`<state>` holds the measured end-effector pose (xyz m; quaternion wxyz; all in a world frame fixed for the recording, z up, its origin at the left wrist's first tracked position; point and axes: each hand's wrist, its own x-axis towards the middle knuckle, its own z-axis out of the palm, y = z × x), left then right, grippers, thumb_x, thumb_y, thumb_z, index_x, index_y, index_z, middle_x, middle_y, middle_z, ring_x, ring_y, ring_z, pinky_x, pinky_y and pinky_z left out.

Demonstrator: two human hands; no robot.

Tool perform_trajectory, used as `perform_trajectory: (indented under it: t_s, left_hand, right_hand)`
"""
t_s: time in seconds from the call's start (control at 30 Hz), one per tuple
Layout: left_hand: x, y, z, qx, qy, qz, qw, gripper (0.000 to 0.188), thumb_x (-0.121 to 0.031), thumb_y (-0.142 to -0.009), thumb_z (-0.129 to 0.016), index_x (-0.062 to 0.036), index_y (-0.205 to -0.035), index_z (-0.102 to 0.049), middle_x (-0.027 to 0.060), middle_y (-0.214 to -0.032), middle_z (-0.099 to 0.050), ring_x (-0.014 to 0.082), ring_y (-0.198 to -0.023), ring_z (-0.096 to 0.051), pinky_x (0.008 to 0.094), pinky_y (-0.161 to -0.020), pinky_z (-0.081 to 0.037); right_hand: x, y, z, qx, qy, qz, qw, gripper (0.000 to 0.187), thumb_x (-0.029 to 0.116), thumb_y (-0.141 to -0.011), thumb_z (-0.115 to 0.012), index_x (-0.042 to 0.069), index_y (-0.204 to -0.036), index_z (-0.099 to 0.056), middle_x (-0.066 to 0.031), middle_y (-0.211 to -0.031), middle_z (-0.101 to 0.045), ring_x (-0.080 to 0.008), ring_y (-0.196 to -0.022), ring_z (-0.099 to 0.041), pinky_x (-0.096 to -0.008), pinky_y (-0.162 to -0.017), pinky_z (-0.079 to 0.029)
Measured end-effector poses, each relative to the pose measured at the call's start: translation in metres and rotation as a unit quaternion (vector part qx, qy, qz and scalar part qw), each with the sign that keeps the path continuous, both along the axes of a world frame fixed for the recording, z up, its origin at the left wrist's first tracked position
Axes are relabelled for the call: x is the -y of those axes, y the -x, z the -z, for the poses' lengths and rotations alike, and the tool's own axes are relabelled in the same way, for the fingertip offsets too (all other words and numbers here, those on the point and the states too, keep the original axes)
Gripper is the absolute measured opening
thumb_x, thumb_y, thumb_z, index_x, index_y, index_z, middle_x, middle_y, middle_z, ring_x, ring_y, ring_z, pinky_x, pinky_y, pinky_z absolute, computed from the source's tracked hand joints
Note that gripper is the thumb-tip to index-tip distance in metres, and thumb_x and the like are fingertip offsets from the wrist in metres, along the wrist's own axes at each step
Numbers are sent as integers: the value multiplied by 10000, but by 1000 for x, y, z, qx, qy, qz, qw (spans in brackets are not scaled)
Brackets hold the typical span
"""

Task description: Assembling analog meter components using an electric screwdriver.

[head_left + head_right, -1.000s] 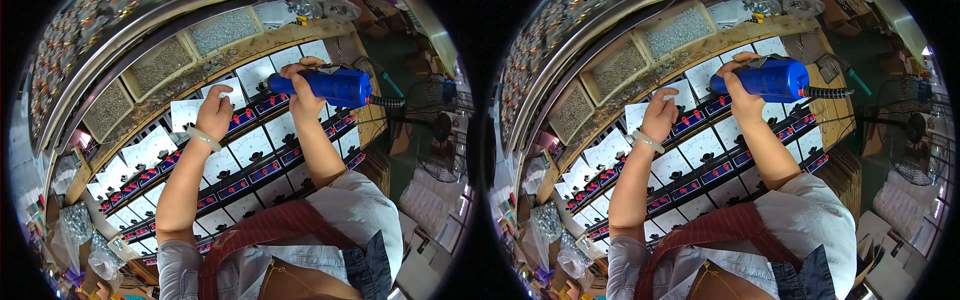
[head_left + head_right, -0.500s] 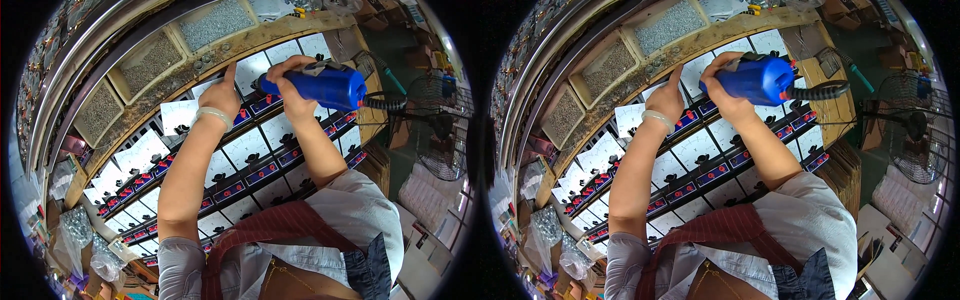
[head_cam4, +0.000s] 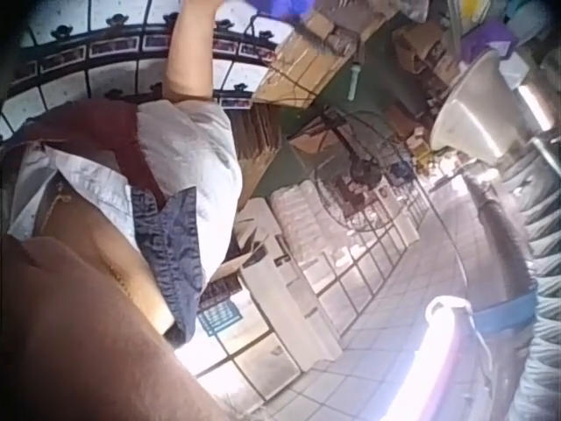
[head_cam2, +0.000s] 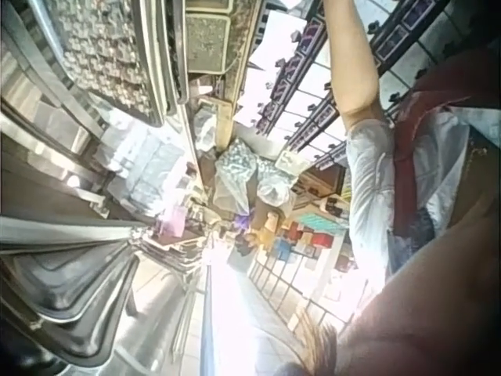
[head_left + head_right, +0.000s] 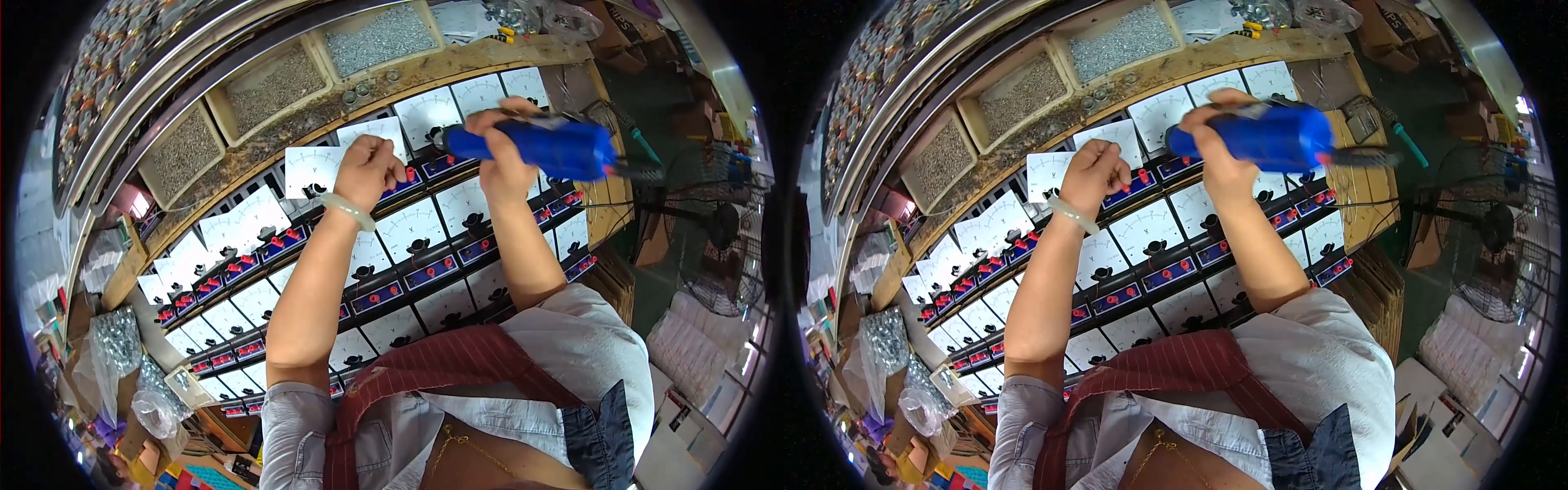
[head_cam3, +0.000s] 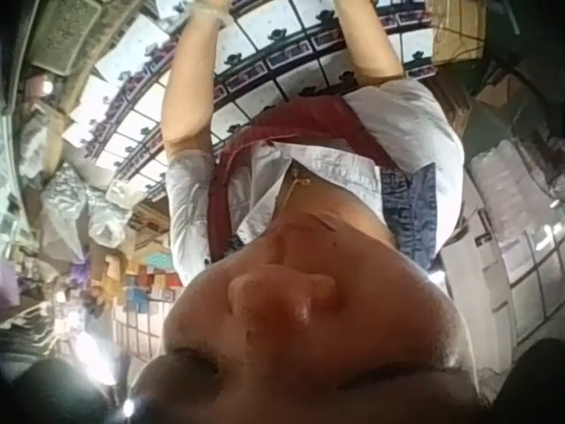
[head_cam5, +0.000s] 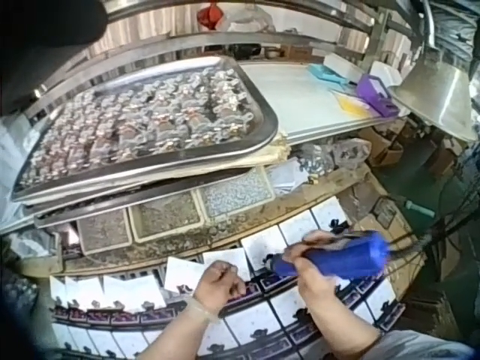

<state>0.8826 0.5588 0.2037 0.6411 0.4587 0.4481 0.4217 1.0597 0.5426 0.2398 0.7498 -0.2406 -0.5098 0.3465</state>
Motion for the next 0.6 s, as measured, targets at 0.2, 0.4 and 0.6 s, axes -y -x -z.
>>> perform_trajectory:
  t_s: [0.2, 0.4, 0.6]
  left_hand:
    - [48, 9, 2, 171, 84, 13, 982, 224, -256, -878, -535, -54, -784, -517, 21, -604, -512, 77, -506, -408, 199, -481, -332]
    - [56, 17, 12, 291, 134, 31, 947, 292, -273, -892, -511, -78, -677, -473, -14, -544, -387, 82, -469, -308, 214, -439, -257]
    - [44, 28, 28, 345, 157, 88, 921, 287, -320, -873, -538, -105, -693, -480, -30, -522, -352, 84, -466, -285, 223, -441, -250]
  right_hand:
    - [56, 24, -28, -29, -55, -94, 994, 383, 181, -709, -560, 82, -1055, -428, -65, -732, -491, -206, -724, -485, -410, -789, -374]
    - [66, 34, -32, -66, -61, -125, 988, 382, 154, -749, -602, 63, -1055, -392, -99, -721, -526, -209, -693, -522, -402, -757, -419]
    - [57, 44, -26, -71, -64, -150, 984, 380, 147, -753, -602, 63, -1059, -393, -99, -721, -527, -210, -693, -521, -400, -756, -421]
